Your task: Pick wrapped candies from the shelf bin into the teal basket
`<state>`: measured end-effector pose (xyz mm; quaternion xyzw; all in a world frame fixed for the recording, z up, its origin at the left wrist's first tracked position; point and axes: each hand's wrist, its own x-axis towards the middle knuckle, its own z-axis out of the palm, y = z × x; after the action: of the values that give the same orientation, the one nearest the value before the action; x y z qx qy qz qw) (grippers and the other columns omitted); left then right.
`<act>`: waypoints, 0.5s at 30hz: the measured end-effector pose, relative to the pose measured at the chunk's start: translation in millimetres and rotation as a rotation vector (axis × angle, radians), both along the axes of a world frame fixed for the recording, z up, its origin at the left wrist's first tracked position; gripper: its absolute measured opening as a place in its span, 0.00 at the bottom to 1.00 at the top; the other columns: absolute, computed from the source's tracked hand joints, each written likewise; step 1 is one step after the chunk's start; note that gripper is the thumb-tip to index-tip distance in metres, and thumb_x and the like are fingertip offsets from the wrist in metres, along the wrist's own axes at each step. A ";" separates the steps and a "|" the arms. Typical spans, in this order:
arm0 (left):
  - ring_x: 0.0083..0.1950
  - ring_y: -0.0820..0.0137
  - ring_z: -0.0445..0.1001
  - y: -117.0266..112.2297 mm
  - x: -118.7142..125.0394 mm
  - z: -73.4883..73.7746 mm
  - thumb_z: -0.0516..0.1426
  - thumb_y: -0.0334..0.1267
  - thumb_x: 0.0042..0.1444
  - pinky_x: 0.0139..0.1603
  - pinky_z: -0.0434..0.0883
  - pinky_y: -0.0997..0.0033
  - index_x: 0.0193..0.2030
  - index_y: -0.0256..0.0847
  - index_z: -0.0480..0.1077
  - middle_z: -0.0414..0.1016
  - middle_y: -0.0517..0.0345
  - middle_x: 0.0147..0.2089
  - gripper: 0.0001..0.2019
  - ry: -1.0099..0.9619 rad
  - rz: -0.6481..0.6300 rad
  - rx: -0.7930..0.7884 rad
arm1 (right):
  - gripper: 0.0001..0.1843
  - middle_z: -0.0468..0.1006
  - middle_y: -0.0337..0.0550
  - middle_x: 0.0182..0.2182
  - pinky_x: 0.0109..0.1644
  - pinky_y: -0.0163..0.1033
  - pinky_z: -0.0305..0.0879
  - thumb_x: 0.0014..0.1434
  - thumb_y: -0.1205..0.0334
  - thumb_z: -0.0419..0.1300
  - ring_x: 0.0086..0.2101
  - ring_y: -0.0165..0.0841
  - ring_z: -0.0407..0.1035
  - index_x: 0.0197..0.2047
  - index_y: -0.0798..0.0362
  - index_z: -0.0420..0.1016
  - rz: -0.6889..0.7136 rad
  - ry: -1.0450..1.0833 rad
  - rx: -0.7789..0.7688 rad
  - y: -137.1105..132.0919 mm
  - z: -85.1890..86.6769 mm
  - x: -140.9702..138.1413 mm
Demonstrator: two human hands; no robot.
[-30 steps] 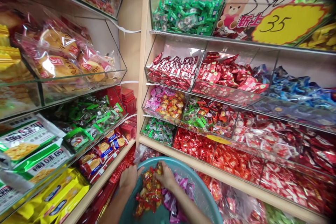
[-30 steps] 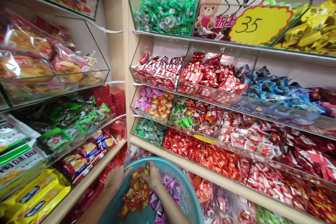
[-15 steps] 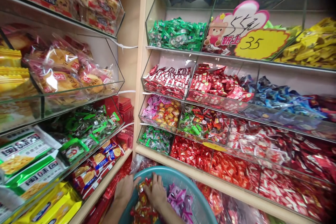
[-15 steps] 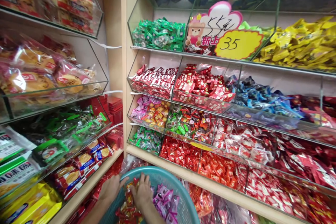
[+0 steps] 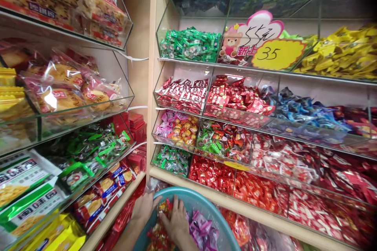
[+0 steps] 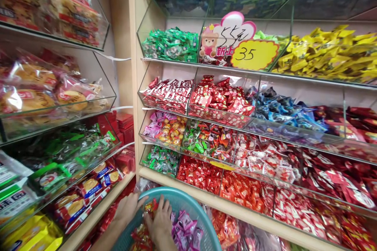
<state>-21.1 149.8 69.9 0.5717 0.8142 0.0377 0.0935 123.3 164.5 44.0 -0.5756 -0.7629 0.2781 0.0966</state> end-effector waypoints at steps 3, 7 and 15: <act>0.46 0.58 0.77 4.6 6.5 5.7 0.41 0.50 0.62 0.44 0.71 0.64 0.47 0.39 0.71 0.79 0.43 0.43 0.23 -0.023 -0.010 -0.009 | 0.43 0.50 0.63 0.66 0.65 0.53 0.45 0.56 0.49 0.53 0.64 0.53 0.44 0.67 0.65 0.47 -0.007 -0.017 -0.003 -0.9 5.7 10.0; 0.46 0.58 0.78 8.4 12.3 8.6 0.41 0.50 0.62 0.44 0.71 0.63 0.47 0.38 0.71 0.79 0.43 0.42 0.24 -0.003 -0.022 -0.001 | 0.42 0.47 0.59 0.67 0.65 0.55 0.48 0.55 0.49 0.54 0.65 0.53 0.41 0.67 0.62 0.48 -0.015 -0.020 -0.003 -6.9 25.9 19.1; 0.45 0.59 0.78 2.7 16.7 10.9 0.42 0.50 0.62 0.43 0.72 0.64 0.46 0.40 0.71 0.80 0.44 0.41 0.22 0.016 -0.028 0.029 | 0.39 0.58 0.55 0.63 0.66 0.54 0.48 0.55 0.43 0.52 0.64 0.48 0.47 0.65 0.54 0.56 -0.110 0.193 0.347 -18.8 44.4 138.8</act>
<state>-4.4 152.5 80.8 0.5845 0.8064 0.0438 0.0791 262.1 145.7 88.5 -0.5618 -0.7540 0.1907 0.2819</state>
